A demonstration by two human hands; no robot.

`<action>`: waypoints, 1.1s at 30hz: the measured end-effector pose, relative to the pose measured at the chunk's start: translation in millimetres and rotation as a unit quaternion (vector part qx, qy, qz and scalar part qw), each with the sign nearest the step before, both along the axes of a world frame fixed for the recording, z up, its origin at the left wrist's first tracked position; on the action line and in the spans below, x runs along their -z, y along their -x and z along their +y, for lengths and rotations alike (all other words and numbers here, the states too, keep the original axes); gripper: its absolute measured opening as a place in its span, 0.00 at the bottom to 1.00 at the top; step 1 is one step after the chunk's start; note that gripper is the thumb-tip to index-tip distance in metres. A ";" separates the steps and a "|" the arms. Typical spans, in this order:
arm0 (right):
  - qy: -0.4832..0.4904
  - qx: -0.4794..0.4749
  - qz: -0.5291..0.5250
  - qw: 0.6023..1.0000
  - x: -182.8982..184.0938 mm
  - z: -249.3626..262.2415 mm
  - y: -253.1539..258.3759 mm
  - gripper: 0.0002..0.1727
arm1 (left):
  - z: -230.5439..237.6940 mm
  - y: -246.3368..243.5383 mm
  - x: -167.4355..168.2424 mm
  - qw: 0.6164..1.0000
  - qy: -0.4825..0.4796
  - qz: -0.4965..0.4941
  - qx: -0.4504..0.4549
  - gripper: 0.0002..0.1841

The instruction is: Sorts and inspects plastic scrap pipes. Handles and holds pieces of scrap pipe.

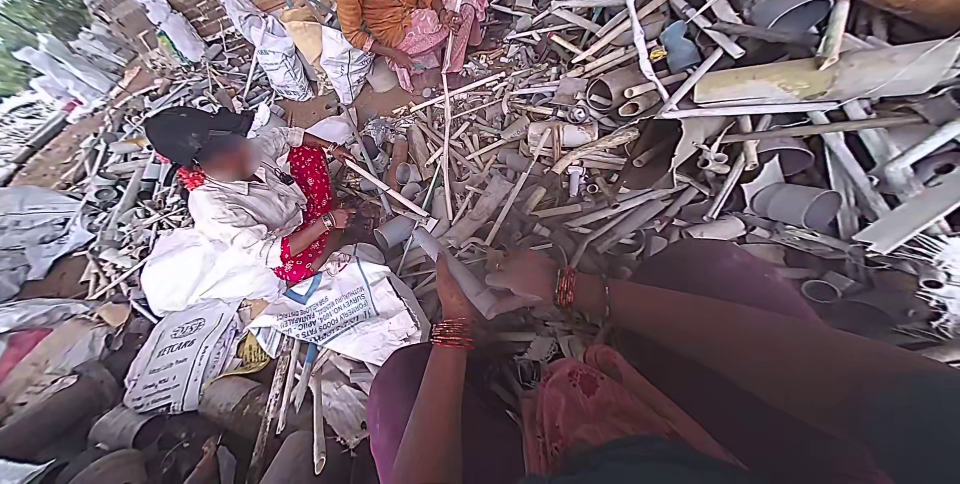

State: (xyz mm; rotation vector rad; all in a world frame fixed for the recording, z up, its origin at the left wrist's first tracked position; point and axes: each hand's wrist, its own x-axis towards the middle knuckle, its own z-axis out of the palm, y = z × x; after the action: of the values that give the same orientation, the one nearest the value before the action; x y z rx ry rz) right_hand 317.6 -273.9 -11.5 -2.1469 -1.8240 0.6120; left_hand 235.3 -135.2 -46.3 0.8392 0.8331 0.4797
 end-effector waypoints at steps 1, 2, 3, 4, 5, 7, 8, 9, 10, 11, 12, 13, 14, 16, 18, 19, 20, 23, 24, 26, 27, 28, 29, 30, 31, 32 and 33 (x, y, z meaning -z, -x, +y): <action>-0.001 -0.005 -0.004 1.000 -0.1 0.1 0.1 0.41 | 1.0 0.0 1.5 1.000 0.000 0.002 -0.001 0.23; -0.004 -0.010 -0.007 1.000 0.5 0.1 -0.1 0.41 | 1.8 0.0 2.8 1.000 0.000 0.003 -0.002 0.23; -0.019 -0.016 -0.011 1.000 3.1 0.0 -0.3 0.40 | 2.3 -0.2 3.6 1.000 0.000 0.006 -0.006 0.23; -0.037 -0.022 -0.016 0.999 6.2 -0.1 -0.4 0.39 | 2.5 -0.3 3.7 1.000 0.001 0.008 -0.008 0.24; -0.056 -0.029 -0.024 0.998 9.2 -0.2 -0.4 0.38 | 2.8 -0.3 2.7 1.000 0.000 0.009 -0.009 0.24; -0.101 -0.042 -0.043 0.993 14.3 -0.6 1.2 0.36 | 1.5 0.2 -2.6 1.000 -0.003 0.010 -0.012 0.23; -0.108 -0.046 -0.049 0.992 14.6 -0.9 2.6 0.36 | 0.6 0.3 -5.1 1.000 -0.003 0.011 -0.015 0.23; -0.109 -0.052 -0.055 0.991 14.3 -1.1 3.8 0.36 | 0.1 0.0 -7.0 1.000 -0.004 0.013 -0.016 0.22; -0.117 -0.057 -0.065 0.989 15.0 -1.2 4.7 0.35 | 0.6 -0.2 -6.5 1.000 -0.008 0.012 -0.015 0.22; -0.133 -0.059 -0.075 0.987 16.6 -1.4 5.2 0.34 | 1.4 -0.4 -5.2 1.000 -0.008 0.009 -0.014 0.21; -0.147 -0.058 -0.079 0.984 17.8 -1.8 5.4 0.33 | 1.7 -0.8 -4.2 1.000 -0.005 0.008 -0.014 0.21; -0.150 -0.054 -0.077 0.984 17.2 -2.7 5.6 0.33 | 1.5 -1.1 -3.9 1.000 -0.003 0.007 -0.017 0.21; -0.163 -0.047 -0.080 0.982 17.6 -3.3 5.6 0.33 | 1.0 -1.2 -4.9 1.000 -0.003 0.006 -0.017 0.21; -0.216 -0.028 -0.092 0.972 22.5 -3.4 6.4 0.33 | -1.7 0.1 -11.1 1.000 -0.003 0.004 -0.013 0.21; -0.242 -0.011 -0.096 0.965 24.3 -2.8 8.0 0.32 | -4.5 1.7 -17.5 1.000 -0.001 0.002 -0.007 0.20; -0.235 -0.003 -0.092 0.968 22.7 -2.7 8.3 0.33 | -6.1 2.4 -20.6 1.000 0.001 -0.001 0.000 0.20; -0.219 0.004 -0.086 0.972 20.5 -2.6 8.2 0.35 | -7.3 2.7 -22.7 1.000 0.003 -0.007 0.007 0.20; -0.208 0.020 -0.070 0.975 18.2 -1.1 8.9 0.38 | -8.4 5.1 -25.9 0.999 0.011 -0.030 0.025 0.19; -0.214 0.022 -0.074 0.974 18.8 0.2 10.3 0.39 | -8.2 5.3 -27.8 0.999 0.015 -0.031 0.021 0.20; -0.182 0.020 -0.071 0.980 14.5 1.7 14.4 0.39 | -5.2 7.6 -30.6 0.999 0.016 -0.032 0.018 0.20; -0.170 0.015 -0.078 0.982 13.0 2.9 16.9 0.39 | -2.8 9.9 -31.7 0.999 0.014 -0.034 0.019 0.20; -0.167 0.009 -0.089 0.982 11.5 4.5 20.2 0.38 | -0.4 12.0 -34.1 0.999 0.012 -0.032 0.013 0.19; -0.173 0.003 -0.103 0.979 10.2 6.0 23.9 0.37 | 2.2 14.0 -38.0 1.000 0.010 -0.028 0.001 0.18; -0.189 -0.003 -0.119 0.975 9.2 8.0 27.2 0.36 | 4.9 15.9 -43.2 1.000 0.006 -0.025 -0.012 0.17; -0.209 -0.006 -0.138 0.968 9.7 10.3 30.9 0.34 | 8.8 19.2 -46.6 1.000 -0.003 -0.026 -0.016 0.18; -0.218 -0.007 -0.147 0.965 8.9 12.6 35.6 0.33 | 12.9 23.0 -48.9 0.999 -0.018 -0.027 -0.016 0.21; -0.227 -0.007 -0.155 0.962 8.3 15.7 39.9 0.32 | 17.0 27.3 -51.1 0.999 -0.032 -0.027 -0.013 0.23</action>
State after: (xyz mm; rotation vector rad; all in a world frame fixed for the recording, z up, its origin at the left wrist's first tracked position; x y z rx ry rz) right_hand 277.7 -258.2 -19.8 -1.9900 -1.8973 -0.1497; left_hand 207.9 -118.2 4.8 0.8701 0.7827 0.5528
